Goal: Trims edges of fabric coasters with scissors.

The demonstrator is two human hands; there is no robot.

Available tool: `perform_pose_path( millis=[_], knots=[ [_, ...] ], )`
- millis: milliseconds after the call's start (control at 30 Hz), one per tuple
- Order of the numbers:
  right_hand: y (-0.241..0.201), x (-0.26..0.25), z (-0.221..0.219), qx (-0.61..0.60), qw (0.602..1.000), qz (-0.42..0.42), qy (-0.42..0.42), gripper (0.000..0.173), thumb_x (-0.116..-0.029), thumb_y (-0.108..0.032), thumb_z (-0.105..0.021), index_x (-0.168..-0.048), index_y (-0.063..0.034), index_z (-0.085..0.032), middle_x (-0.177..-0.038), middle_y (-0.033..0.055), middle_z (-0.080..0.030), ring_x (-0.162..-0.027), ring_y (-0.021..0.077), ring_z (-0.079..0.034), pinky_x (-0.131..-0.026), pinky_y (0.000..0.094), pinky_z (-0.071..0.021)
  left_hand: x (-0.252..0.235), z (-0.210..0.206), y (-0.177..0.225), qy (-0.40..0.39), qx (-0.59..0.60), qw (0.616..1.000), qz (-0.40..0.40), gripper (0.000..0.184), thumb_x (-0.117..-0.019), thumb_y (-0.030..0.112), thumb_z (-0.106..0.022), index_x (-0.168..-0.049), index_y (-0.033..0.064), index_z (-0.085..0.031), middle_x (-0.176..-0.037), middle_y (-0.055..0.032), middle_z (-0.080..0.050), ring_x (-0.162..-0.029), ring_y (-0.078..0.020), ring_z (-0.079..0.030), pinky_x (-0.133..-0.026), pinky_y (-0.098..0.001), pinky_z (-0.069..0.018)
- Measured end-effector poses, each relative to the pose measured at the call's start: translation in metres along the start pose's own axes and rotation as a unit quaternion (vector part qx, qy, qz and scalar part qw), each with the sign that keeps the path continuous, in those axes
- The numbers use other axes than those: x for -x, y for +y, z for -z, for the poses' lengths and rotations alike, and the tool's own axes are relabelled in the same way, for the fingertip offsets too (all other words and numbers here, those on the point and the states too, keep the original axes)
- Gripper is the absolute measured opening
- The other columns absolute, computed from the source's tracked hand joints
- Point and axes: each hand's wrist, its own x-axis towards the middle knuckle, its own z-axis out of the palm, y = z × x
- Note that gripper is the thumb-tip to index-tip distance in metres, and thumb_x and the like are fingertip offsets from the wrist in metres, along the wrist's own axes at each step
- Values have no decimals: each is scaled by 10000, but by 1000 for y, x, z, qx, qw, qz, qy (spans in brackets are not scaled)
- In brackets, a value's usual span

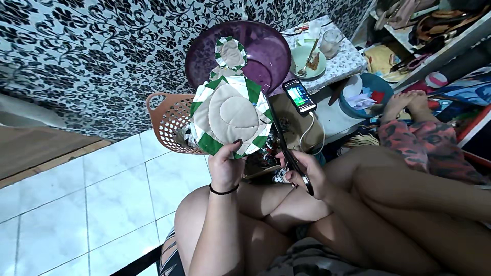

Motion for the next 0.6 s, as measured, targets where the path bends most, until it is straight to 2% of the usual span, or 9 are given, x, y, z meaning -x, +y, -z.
perform_pose_path(
  millis=[233,433,600],
  knots=[
    [-4,1,-3,-5,999,-23,27,569,-895,-429,-748,-1192,40,-625,-877,-46,-590,-631,-30,-545,-560,141,-500,-1,0,0,16,-10,1000,0,285,-889,-21,-441,-1055,127,-619,-960,-38,-738,-847,-132,-721,-728,-340,-614],
    [-4,3,-7,-28,999,-26,39,443,-913,-333,-743,-1149,26,-635,-848,-46,-589,-579,-20,-530,-526,153,-497,-1,0,1,10,3,1000,-3,293,-880,-28,-447,-1061,125,-620,-972,-43,-735,-863,-136,-719,-747,-352,-614],
    [-5,3,-9,-34,998,-38,45,398,-907,-307,-754,-1128,3,-641,-823,-58,-589,-554,-24,-527,-506,148,-494,-1,2,1,6,3,1000,-7,291,-880,-31,-449,-1058,119,-623,-966,-42,-735,-861,-136,-720,-754,-354,-614]
  ],
)
